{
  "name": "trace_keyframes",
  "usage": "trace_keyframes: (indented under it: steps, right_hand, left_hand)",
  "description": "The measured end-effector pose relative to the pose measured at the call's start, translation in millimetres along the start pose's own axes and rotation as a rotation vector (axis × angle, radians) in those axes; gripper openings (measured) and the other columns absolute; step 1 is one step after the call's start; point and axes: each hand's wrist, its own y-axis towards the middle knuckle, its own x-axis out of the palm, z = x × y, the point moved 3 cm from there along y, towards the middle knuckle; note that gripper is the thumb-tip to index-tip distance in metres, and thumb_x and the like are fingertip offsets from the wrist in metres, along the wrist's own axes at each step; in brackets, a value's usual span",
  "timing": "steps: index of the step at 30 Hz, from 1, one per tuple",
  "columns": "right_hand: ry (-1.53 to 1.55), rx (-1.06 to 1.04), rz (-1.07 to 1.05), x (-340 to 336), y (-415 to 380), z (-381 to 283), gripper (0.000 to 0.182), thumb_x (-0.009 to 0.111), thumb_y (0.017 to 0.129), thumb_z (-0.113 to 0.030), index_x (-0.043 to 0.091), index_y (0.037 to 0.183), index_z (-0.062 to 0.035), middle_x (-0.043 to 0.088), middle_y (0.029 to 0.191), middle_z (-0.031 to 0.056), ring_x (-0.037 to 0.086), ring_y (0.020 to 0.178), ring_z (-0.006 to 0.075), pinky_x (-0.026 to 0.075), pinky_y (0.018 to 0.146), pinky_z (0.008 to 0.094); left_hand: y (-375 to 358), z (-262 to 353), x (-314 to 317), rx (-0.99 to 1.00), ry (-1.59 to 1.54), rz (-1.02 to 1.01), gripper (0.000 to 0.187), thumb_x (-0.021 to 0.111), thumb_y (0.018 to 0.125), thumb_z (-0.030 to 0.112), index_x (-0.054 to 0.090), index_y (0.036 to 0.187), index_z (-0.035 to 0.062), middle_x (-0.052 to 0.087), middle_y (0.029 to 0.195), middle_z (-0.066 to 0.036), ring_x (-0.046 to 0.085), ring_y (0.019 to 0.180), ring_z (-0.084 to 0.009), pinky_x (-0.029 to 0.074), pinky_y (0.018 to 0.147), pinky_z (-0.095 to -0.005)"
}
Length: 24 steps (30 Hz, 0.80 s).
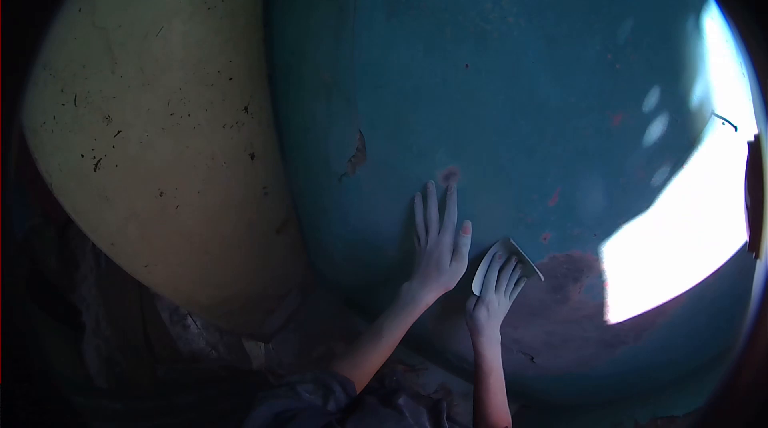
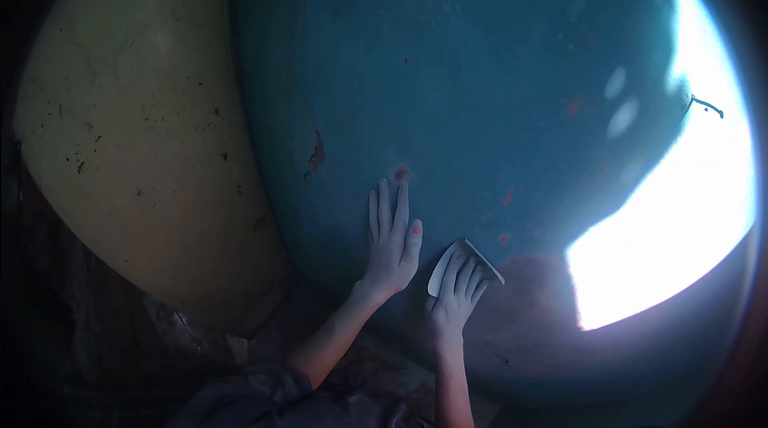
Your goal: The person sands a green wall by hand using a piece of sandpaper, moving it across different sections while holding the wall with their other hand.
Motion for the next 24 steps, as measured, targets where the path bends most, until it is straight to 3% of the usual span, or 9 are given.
trace_keyframes:
  steps: [1, 3, 8, 11, 13, 16, 23, 24]
  right_hand:
    - [0.0, 0.0, 0.001, 0.4, 4.5, -0.4, 0.083, 0.047, 0.078, 0.0, 0.029, 0.159, 0.0004, 0.022, 0.162, 0.0321, 0.016, 0.151, 0.0522, 0.008, 0.12, 0.0661]
    - [-0.055, 0.016, 0.085, -11.9, 19.9, -6.0, 0.068, 0.051, 0.09, -0.01, 0.037, 0.156, -0.0005, 0.033, 0.157, 0.0325, 0.028, 0.147, 0.0528, 0.014, 0.118, 0.0682]
    - [-0.077, 0.042, 0.237, -31.3, 68.0, -29.6, 0.078, 0.052, 0.083, -0.003, 0.031, 0.158, -0.0001, 0.023, 0.162, 0.0329, 0.015, 0.152, 0.053, 0.009, 0.119, 0.0669]
    - [-0.003, 0.097, 0.241, -1.9, 53.8, -54.7, 0.077, 0.052, 0.083, -0.002, 0.033, 0.158, -0.0014, 0.023, 0.161, 0.0343, 0.014, 0.151, 0.0544, 0.008, 0.12, 0.0664]
    - [0.02, 0.114, 0.155, 26.4, 40.9, -81.2, 0.076, 0.051, 0.082, -0.002, 0.038, 0.156, -0.0044, 0.023, 0.16, 0.0364, 0.015, 0.15, 0.0567, 0.008, 0.119, 0.0677]
    - [-0.045, 0.15, 0.204, 34.9, 64.0, -108.1, 0.076, 0.052, 0.081, -0.003, 0.039, 0.156, -0.0053, 0.024, 0.161, 0.0338, 0.016, 0.149, 0.0564, 0.008, 0.118, 0.0699]
    - [-0.076, 0.24, 0.236, 47.3, 89.8, -145.7, 0.073, 0.054, 0.081, -0.005, 0.039, 0.152, 0.0058, 0.033, 0.16, 0.0283, 0.023, 0.147, 0.0564, 0.012, 0.116, 0.072]
    - [-0.124, 0.217, 0.269, 60.8, 84.5, -147.2, 0.08, 0.053, 0.075, -0.003, 0.035, 0.152, 0.0089, 0.031, 0.159, 0.0307, 0.02, 0.148, 0.0561, 0.01, 0.118, 0.0702]
  left_hand:
    - [2.2, -2.1, -0.6, 0.001, 0.0, 0.0, 0.067, 0.026, 0.11, 0.041, 0.016, 0.161, -0.0011, 0.004, 0.164, -0.035, 0.006, 0.149, -0.0593, 0.011, 0.12, -0.0638]
    - [3.5, -6.0, -2.9, 0.01, 0.005, -0.031, 0.067, 0.026, 0.11, 0.042, 0.016, 0.161, -0.001, 0.005, 0.163, -0.036, 0.006, 0.149, -0.0594, 0.011, 0.12, -0.0641]
    - [19.7, -21.2, -25.6, 0.083, 0.037, -0.081, 0.065, 0.031, 0.109, 0.04, 0.023, 0.16, 0.0013, 0.005, 0.163, -0.037, 0.007, 0.148, -0.0607, 0.012, 0.119, -0.0653]
    - [22.7, -44.1, -44.0, 0.103, 0.108, -0.188, 0.06, 0.035, 0.108, 0.038, 0.032, 0.159, 0.0056, 0.006, 0.163, -0.037, 0.007, 0.147, -0.0621, 0.013, 0.118, -0.0667]
    - [28.6, -64.2, -56.6, 0.092, 0.089, -0.142, 0.057, 0.038, 0.108, 0.037, 0.038, 0.157, 0.0085, 0.007, 0.163, -0.037, 0.007, 0.146, -0.0629, 0.014, 0.117, -0.0682]
    - [42.6, -83.1, -77.0, 0.132, 0.118, -0.161, 0.058, 0.042, 0.107, 0.035, 0.037, 0.157, 0.0072, 0.006, 0.163, -0.037, 0.006, 0.147, -0.0612, 0.014, 0.117, -0.0683]
    - [59.8, -115.4, -82.2, 0.215, 0.173, -0.21, 0.06, 0.046, 0.104, 0.04, 0.039, 0.157, 0.0117, 0.005, 0.163, -0.036, -0.001, 0.144, -0.0676, 0.009, 0.11, -0.0787]
    - [59.2, -119.1, -77.8, 0.19, 0.165, -0.252, 0.061, 0.044, 0.105, 0.041, 0.039, 0.157, 0.0109, 0.003, 0.164, -0.036, -0.004, 0.143, -0.0692, 0.007, 0.109, -0.0798]
